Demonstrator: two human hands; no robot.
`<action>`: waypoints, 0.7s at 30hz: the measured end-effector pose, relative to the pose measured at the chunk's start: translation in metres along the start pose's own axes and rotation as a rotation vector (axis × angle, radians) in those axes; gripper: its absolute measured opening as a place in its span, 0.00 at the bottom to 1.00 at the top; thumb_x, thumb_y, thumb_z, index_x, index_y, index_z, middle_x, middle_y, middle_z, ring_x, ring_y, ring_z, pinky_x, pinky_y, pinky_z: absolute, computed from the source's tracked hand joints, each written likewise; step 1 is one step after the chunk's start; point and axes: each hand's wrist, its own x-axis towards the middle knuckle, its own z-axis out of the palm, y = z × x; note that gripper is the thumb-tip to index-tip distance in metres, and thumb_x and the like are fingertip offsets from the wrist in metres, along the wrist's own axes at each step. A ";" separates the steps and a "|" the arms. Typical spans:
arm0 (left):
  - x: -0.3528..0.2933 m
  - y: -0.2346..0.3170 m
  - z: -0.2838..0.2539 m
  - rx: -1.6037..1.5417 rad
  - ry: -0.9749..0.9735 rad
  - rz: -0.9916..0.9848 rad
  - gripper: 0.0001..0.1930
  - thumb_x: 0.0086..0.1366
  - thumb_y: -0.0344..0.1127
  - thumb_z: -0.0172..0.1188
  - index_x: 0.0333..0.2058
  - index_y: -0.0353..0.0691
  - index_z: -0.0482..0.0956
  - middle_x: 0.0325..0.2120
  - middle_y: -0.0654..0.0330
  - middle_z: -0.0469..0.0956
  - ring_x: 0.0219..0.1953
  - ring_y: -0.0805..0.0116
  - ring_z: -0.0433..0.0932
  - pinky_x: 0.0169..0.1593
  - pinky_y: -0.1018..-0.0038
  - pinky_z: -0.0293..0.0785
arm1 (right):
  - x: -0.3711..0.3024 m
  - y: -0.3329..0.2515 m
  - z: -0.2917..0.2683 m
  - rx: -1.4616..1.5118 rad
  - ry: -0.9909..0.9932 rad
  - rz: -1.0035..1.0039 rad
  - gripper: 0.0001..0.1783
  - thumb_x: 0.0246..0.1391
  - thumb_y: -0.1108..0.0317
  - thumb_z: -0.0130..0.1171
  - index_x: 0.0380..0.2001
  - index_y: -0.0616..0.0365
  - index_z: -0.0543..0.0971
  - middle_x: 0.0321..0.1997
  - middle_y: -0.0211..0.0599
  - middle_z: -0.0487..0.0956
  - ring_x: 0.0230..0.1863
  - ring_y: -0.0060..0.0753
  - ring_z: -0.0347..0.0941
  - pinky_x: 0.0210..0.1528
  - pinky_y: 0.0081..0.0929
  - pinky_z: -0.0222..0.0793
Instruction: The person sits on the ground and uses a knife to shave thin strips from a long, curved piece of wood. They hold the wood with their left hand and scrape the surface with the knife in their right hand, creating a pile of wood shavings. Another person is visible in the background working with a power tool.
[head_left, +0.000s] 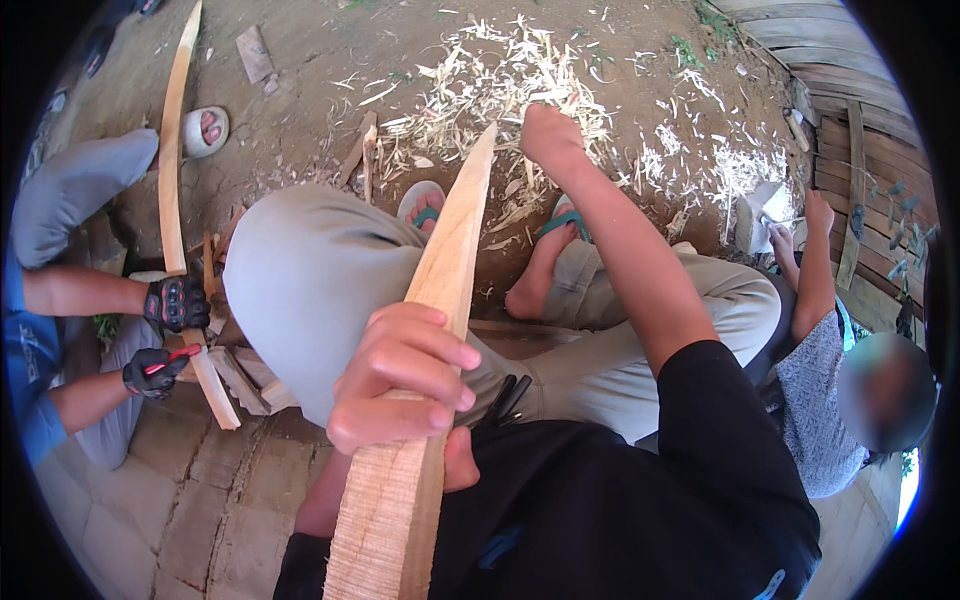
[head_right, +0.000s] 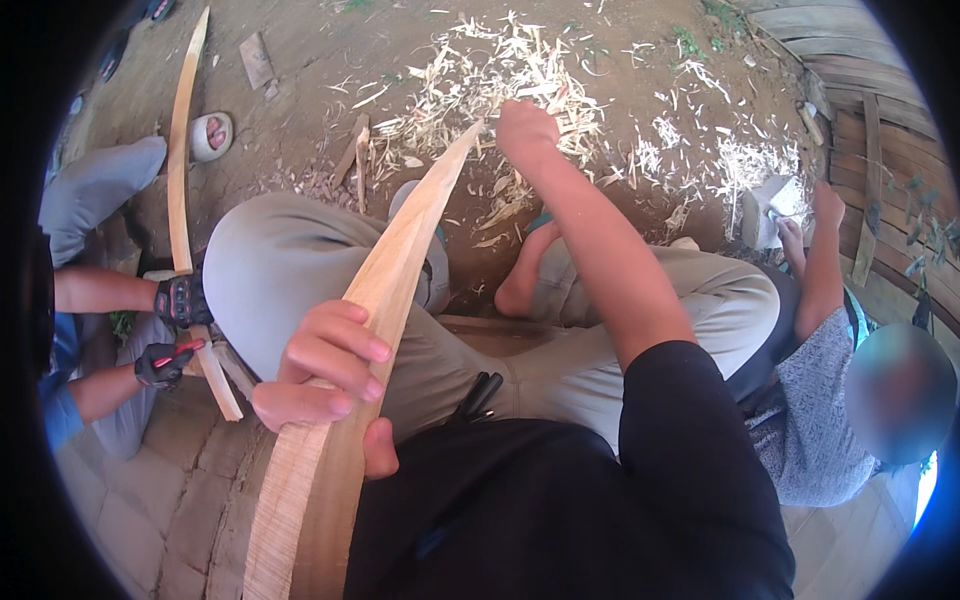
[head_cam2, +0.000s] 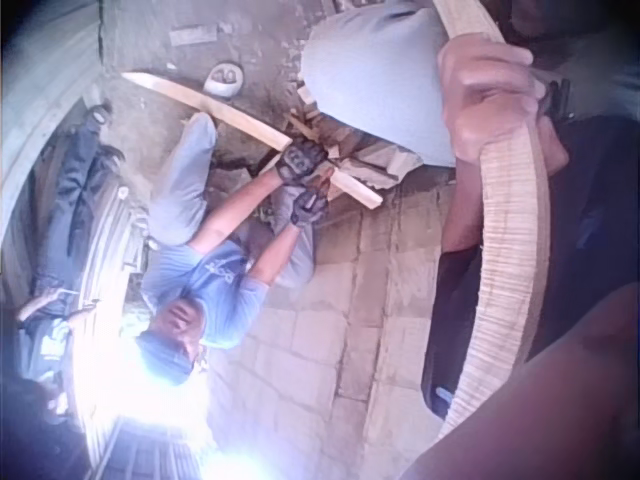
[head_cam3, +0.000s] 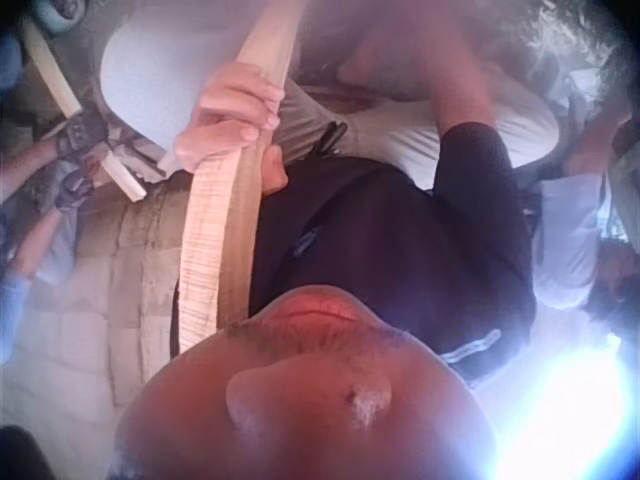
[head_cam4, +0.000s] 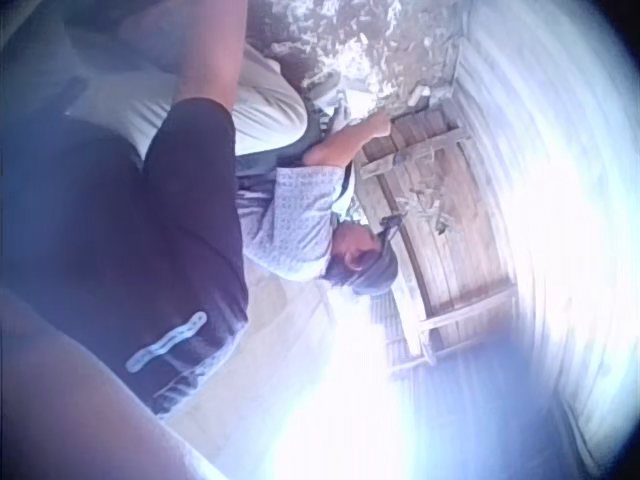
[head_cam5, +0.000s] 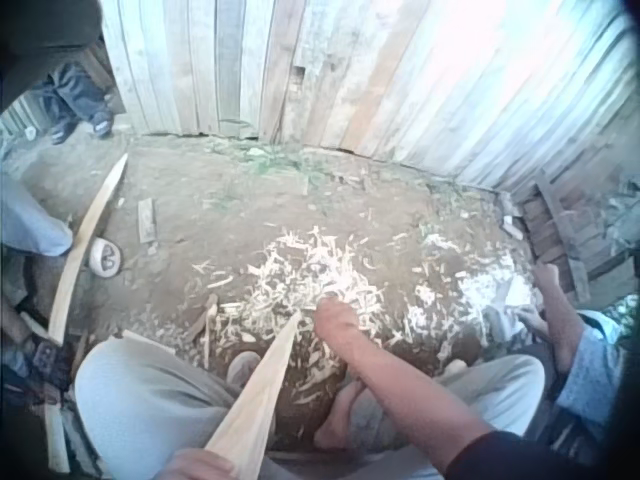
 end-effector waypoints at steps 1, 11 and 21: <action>0.000 0.000 0.000 -0.002 0.009 0.002 0.26 0.47 0.29 0.65 0.45 0.49 0.64 0.31 0.62 0.74 0.38 0.59 0.76 0.52 0.53 0.66 | 0.000 0.001 -0.007 0.010 -0.029 0.003 0.16 0.57 0.69 0.55 0.48 0.61 0.80 0.51 0.50 0.81 0.53 0.48 0.80 0.50 0.41 0.78; 0.002 -0.001 0.003 0.026 0.042 0.002 0.26 0.46 0.30 0.64 0.45 0.50 0.63 0.31 0.63 0.74 0.37 0.61 0.75 0.53 0.55 0.66 | -0.038 0.002 -0.025 0.130 -0.018 0.076 0.15 0.56 0.69 0.54 0.44 0.64 0.81 0.46 0.56 0.82 0.49 0.52 0.81 0.49 0.40 0.79; 0.003 -0.001 0.001 0.030 0.030 -0.005 0.26 0.47 0.31 0.65 0.44 0.50 0.63 0.30 0.63 0.73 0.37 0.62 0.75 0.52 0.55 0.66 | -0.032 0.024 -0.028 0.190 0.015 0.096 0.14 0.54 0.70 0.55 0.41 0.62 0.82 0.44 0.54 0.83 0.48 0.51 0.82 0.49 0.39 0.79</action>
